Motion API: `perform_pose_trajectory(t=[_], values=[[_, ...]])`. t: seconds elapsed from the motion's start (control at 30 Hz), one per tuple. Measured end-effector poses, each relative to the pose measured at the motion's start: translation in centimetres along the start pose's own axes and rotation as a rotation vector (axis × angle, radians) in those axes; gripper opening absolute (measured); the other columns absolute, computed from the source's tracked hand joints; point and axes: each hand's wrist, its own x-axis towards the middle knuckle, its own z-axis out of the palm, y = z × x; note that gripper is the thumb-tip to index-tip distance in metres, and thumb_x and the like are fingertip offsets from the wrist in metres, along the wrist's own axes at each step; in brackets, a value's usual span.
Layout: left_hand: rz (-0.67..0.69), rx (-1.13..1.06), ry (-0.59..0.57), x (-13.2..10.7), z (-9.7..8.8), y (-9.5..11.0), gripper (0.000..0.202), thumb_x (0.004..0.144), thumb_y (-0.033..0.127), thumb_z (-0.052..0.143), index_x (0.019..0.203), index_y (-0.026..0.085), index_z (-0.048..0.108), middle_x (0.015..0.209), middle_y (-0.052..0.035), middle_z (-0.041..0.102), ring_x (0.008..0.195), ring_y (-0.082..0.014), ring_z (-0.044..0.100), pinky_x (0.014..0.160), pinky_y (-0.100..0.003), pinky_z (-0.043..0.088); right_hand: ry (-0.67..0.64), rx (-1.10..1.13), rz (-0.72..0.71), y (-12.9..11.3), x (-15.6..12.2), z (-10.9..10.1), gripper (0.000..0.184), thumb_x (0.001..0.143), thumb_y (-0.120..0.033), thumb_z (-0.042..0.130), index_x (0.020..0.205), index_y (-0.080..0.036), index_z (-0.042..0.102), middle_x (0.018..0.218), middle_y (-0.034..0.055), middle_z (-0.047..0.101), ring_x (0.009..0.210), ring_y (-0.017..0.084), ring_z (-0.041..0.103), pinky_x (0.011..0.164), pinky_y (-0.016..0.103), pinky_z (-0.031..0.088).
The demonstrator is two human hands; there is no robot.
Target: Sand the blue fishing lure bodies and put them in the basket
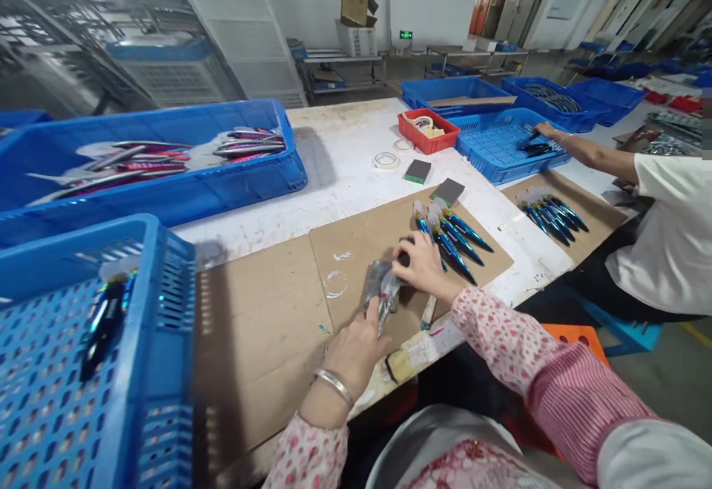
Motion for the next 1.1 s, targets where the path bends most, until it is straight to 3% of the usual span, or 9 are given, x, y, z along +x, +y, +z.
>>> perform_pose_trajectory(t=[0.13, 0.2, 0.27, 0.33, 0.47, 0.57, 0.8, 1.0, 1.1], values=[[0.039, 0.132, 0.098, -0.2, -0.5, -0.7, 0.062, 0.092, 0.023, 0.044, 0.15, 0.014, 0.02, 0.109, -0.0154, 0.066, 0.092, -0.0249, 0.069, 0.074, -0.032, 0.054, 0.149, 0.069, 0.082, 1.6, 2.0, -0.9, 0.011, 0.076, -0.027, 0.067, 0.086, -0.021, 0.067, 0.116, 0.0065, 0.05, 0.109, 0.024, 0.045, 0.089, 0.036, 0.039], [0.01, 0.19, 0.173, -0.1, -0.6, -1.2, 0.059, 0.092, 0.018, 0.041, 0.149, 0.014, 0.023, 0.11, -0.0157, 0.065, 0.094, -0.0251, 0.068, 0.072, -0.033, 0.055, 0.107, 0.074, 0.043, 1.8, 2.1, -0.8, 0.012, 0.076, -0.028, 0.067, 0.086, -0.022, 0.067, 0.116, 0.0063, 0.05, 0.109, 0.024, 0.045, 0.089, 0.036, 0.039], [0.006, 0.214, 0.208, 0.1, -0.7, -1.6, 0.051, 0.091, 0.014, 0.04, 0.142, 0.015, 0.036, 0.108, -0.0142, 0.066, 0.093, -0.0255, 0.068, 0.071, -0.034, 0.055, 0.025, 0.03, 0.011, 1.8, 1.7, -0.4, 0.012, 0.076, -0.029, 0.067, 0.087, -0.022, 0.067, 0.114, 0.0061, 0.05, 0.11, 0.025, 0.044, 0.087, 0.036, 0.04], [0.027, 0.194, 0.204, 0.4, -0.9, -2.0, 0.042, 0.09, 0.016, 0.043, 0.132, 0.019, 0.047, 0.108, -0.0117, 0.066, 0.093, -0.0259, 0.067, 0.07, -0.034, 0.054, -0.038, -0.003, -0.009, 1.9, 1.1, -0.1, 0.012, 0.077, -0.029, 0.066, 0.087, -0.022, 0.066, 0.112, 0.0056, 0.051, 0.11, 0.025, 0.043, 0.086, 0.035, 0.04], [0.021, 0.053, 0.092, 1.1, -1.7, -2.5, 0.048, 0.09, 0.029, 0.05, 0.136, 0.022, 0.041, 0.116, -0.0115, 0.065, 0.094, -0.0256, 0.068, 0.076, -0.035, 0.053, -0.073, -0.008, -0.099, 2.6, 0.7, -0.4, 0.011, 0.08, -0.029, 0.066, 0.089, -0.023, 0.065, 0.114, 0.0052, 0.05, 0.111, 0.024, 0.043, 0.086, 0.034, 0.039], [0.022, 0.027, 0.01, 1.8, -1.9, -2.8, 0.042, 0.091, 0.029, 0.048, 0.132, 0.019, 0.046, 0.104, -0.0111, 0.07, 0.091, -0.024, 0.068, 0.077, -0.034, 0.051, -0.114, -0.017, -0.15, 2.4, 1.1, -0.7, 0.011, 0.08, -0.029, 0.067, 0.089, -0.023, 0.065, 0.116, 0.0052, 0.05, 0.113, 0.024, 0.042, 0.089, 0.035, 0.038], [0.05, 0.14, 0.045, 2.0, -0.7, -2.5, 0.04, 0.092, 0.025, 0.045, 0.13, 0.014, 0.047, 0.096, -0.0148, 0.07, 0.089, -0.0284, 0.07, 0.073, -0.037, 0.053, -0.245, 0.061, -0.26, -1.5, 2.5, 1.4, 0.014, 0.078, -0.031, 0.069, 0.09, -0.024, 0.065, 0.114, 0.0038, 0.052, 0.109, 0.022, 0.044, 0.091, 0.035, 0.037], [0.034, 0.163, 0.057, 1.7, -0.2, -2.1, 0.038, 0.092, 0.025, 0.043, 0.128, 0.016, 0.047, 0.096, -0.0144, 0.069, 0.085, -0.0286, 0.07, 0.068, -0.037, 0.055, -0.25, 0.02, -0.315, 1.4, 2.6, 0.0, 0.014, 0.079, -0.029, 0.068, 0.091, -0.023, 0.065, 0.119, 0.0053, 0.051, 0.109, 0.023, 0.043, 0.093, 0.036, 0.035], [0.046, 0.182, 0.112, 1.8, 0.0, -2.0, 0.033, 0.092, 0.022, 0.039, 0.122, 0.015, 0.051, 0.095, -0.015, 0.067, 0.082, -0.0289, 0.07, 0.065, -0.037, 0.054, -0.231, -0.038, -0.329, 0.5, 2.6, 0.2, 0.014, 0.077, -0.03, 0.068, 0.089, -0.023, 0.065, 0.118, 0.0061, 0.051, 0.11, 0.026, 0.041, 0.094, 0.039, 0.033]])
